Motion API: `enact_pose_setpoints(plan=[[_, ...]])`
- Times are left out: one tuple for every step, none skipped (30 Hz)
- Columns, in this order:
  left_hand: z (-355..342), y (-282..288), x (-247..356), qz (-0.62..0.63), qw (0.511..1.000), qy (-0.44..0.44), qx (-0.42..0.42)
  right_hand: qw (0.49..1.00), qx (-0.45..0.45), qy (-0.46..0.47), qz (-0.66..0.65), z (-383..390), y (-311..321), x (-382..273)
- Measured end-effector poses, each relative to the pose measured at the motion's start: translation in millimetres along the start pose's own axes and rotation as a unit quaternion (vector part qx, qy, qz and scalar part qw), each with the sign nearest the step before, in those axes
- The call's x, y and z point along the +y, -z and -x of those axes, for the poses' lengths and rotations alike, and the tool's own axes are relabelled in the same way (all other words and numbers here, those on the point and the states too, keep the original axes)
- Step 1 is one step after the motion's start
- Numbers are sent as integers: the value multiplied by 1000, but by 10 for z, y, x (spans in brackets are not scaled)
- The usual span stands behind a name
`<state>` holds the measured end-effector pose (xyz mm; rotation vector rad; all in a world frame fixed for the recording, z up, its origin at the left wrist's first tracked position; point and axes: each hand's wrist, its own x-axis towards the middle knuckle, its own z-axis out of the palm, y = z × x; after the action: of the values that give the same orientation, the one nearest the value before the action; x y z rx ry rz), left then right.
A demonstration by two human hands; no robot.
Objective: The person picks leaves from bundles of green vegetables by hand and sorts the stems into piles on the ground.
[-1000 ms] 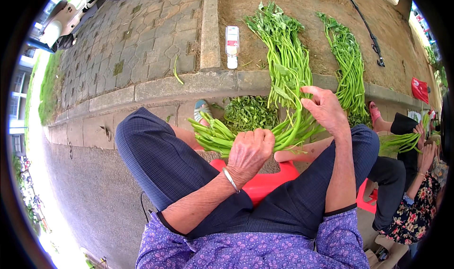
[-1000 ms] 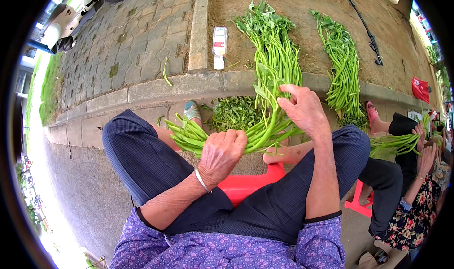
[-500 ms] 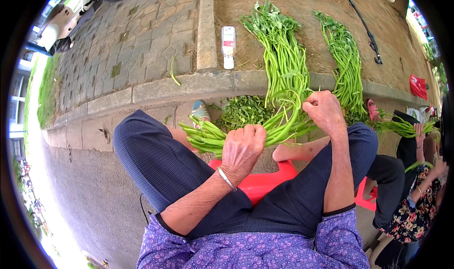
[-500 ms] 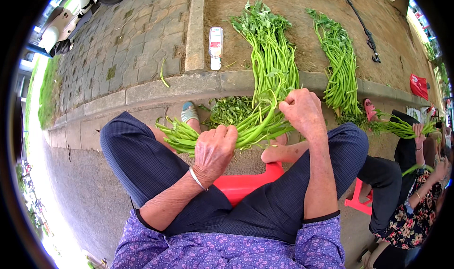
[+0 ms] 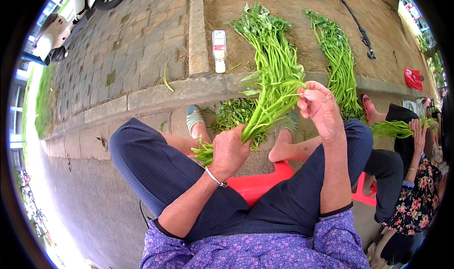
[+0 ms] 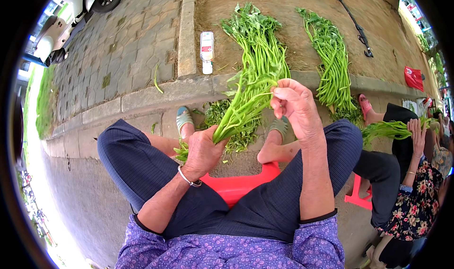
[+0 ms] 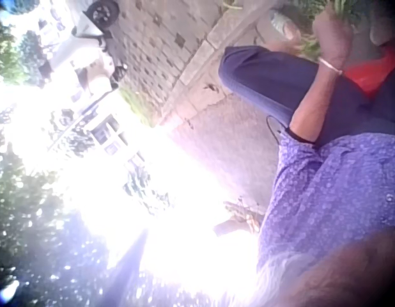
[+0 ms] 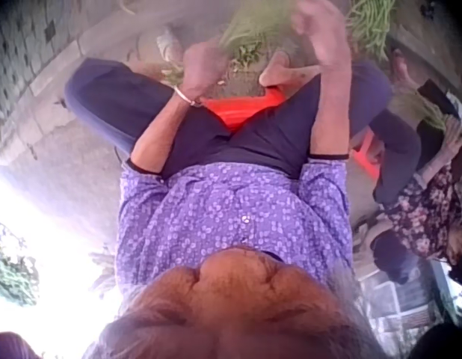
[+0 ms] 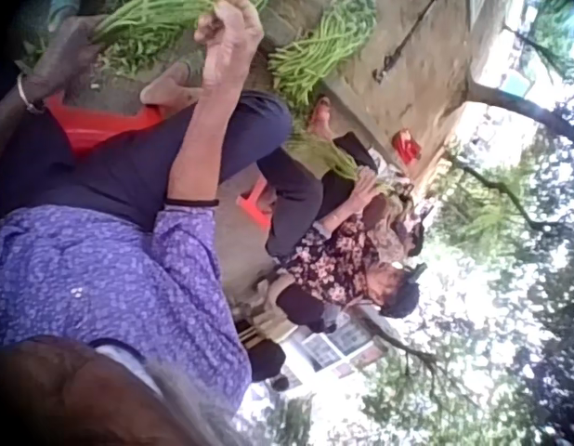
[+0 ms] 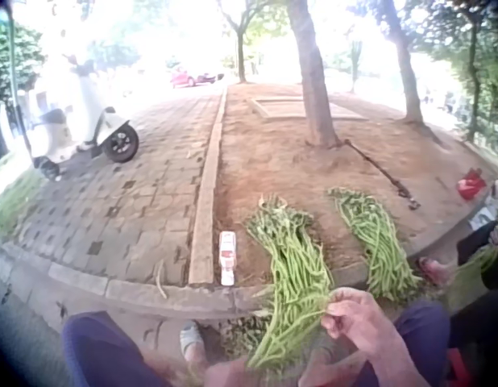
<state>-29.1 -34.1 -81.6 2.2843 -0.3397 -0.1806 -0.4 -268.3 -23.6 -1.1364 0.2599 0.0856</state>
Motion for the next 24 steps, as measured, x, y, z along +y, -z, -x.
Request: enact_pose_setpoints(plan=[[-13,8,12,4,1000,11,-9,1000,-16,2,-15,2,7,12],[-22,11,16,8,1000,23,-18,999,-25,5,-30,2,13,29],[-27,-2,-8,28,998,37,-29,998,-34,8,-46,1,16,48],[-30,-7,-36,46,997,52,-39,997,-44,11,-62,1,5,55],[-33,-5,-54,65,994,68,-49,995,-50,11,-84,8,-16,45],[-34,4,-62,71,993,82,-51,993,-56,10,-106,22,-43,26],[-50,12,-47,78,991,94,-54,990,-60,11,-127,34,-45,7],[-63,20,-35,86,989,107,-58,989,-59,13,-132,37,-21,-1],[-71,26,-31,104,987,108,-54,989,-59,15,-137,36,14,-6],[-83,41,-27,121,986,108,-51,988,-58,18,-142,37,38,-13],[-95,54,-24,137,984,107,-47,990,-40,34,-129,40,44,-19],[-107,58,-24,170,977,120,-47,992,-21,51,-115,44,44,-24],[-114,76,-35,199,970,134,-44,992,-4,67,-104,40,30,-21],[-119,93,-50,229,961,148,-41,996,17,66,-56,33,26,-17],[-120,107,-79,261,955,138,-41,997,38,64,-7,25,25,-10],[-127,122,-76,274,950,141,-47,995,64,63,44,28,34,-8],[-134,142,-65,287,945,145,-54,994,66,60,58,30,20,-2],[-143,162,-54,299,941,149,-61,994,67,51,67,28,18,10],[-140,184,-41,311,936,150,-62,994,67,41,76,30,21,33],[-139,205,-29,324,932,152,-64,994,68,32,84,35,22,47],[-141,219,-20,336,927,153,-66,993,69,25,89,39,20,48],[-138,234,-22,339,926,156,-59,993,72,6,88,54,1,28],[-137,247,-25,342,925,159,-53,993,75,-13,87,79,-26,-18],[-140,260,-26,345,924,161,-46,993,77,-33,87,97,-34,-41]])
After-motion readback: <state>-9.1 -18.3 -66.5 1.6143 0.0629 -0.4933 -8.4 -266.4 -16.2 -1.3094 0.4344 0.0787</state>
